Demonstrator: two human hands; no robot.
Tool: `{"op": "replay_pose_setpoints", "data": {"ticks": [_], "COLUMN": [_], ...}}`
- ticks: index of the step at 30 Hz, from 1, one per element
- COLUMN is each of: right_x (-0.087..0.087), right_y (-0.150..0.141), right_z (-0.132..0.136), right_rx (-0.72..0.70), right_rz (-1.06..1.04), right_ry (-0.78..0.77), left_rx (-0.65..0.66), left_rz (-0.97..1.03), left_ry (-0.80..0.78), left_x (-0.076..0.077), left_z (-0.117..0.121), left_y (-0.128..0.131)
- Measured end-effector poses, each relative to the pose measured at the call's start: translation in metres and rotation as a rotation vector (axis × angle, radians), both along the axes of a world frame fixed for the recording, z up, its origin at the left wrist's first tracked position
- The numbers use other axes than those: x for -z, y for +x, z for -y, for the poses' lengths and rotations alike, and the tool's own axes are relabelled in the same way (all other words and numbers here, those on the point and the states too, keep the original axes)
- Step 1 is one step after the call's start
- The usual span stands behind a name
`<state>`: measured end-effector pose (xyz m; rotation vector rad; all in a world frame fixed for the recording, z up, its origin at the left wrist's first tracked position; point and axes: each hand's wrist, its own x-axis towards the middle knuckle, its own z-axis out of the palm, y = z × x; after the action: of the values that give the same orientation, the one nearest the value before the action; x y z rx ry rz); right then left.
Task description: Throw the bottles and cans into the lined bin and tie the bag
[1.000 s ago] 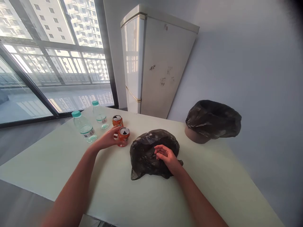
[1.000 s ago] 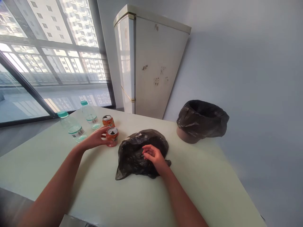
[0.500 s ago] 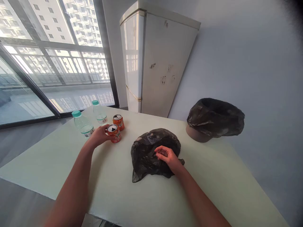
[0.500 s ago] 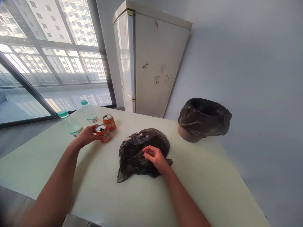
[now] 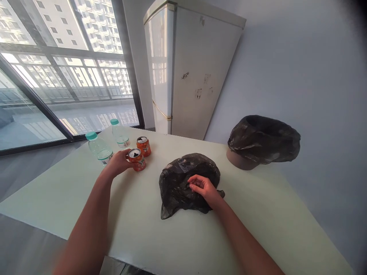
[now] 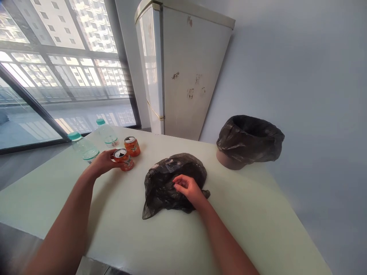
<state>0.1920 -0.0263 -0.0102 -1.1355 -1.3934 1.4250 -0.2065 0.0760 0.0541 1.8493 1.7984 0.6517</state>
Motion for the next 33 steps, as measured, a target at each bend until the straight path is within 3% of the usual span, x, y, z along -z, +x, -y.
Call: {"op": "replay_pose_setpoints", "data": {"ticks": [19,23,26,28,29,31,33], "right_x": [-0.003,-0.003,-0.003,-0.002,-0.001,-0.001,-0.002], "right_y": [-0.001,0.000,0.000,0.000,0.000,0.001,0.004], "right_z": [0.000,-0.001,0.000,0.001,0.002,0.007,0.013], "right_rx": [-0.018,-0.028,-0.046,-0.040,-0.026,-0.028,-0.155], "right_rz": [0.013,0.027,0.060,0.064,0.049,-0.029,-0.147], "right_ry": [0.002,0.017,0.037,0.066,0.095,0.174,0.219], "left_rx": [0.048,0.031,-0.103,-0.131,-0.087,0.120,0.365], "left_rz": [-0.054,0.054,0.096,0.183,0.230,0.248,0.115], "left_ry": [0.027,0.334,0.678,0.799,0.788,0.628,0.457], "left_x": [-0.002,-0.018,-0.032,-0.032,-0.030,-0.019,-0.003], "left_z": [0.002,0.011,0.024,0.031,0.034,0.039,0.043], "left_y": [0.000,0.006,0.018,0.033,0.044,0.071,0.102]}}
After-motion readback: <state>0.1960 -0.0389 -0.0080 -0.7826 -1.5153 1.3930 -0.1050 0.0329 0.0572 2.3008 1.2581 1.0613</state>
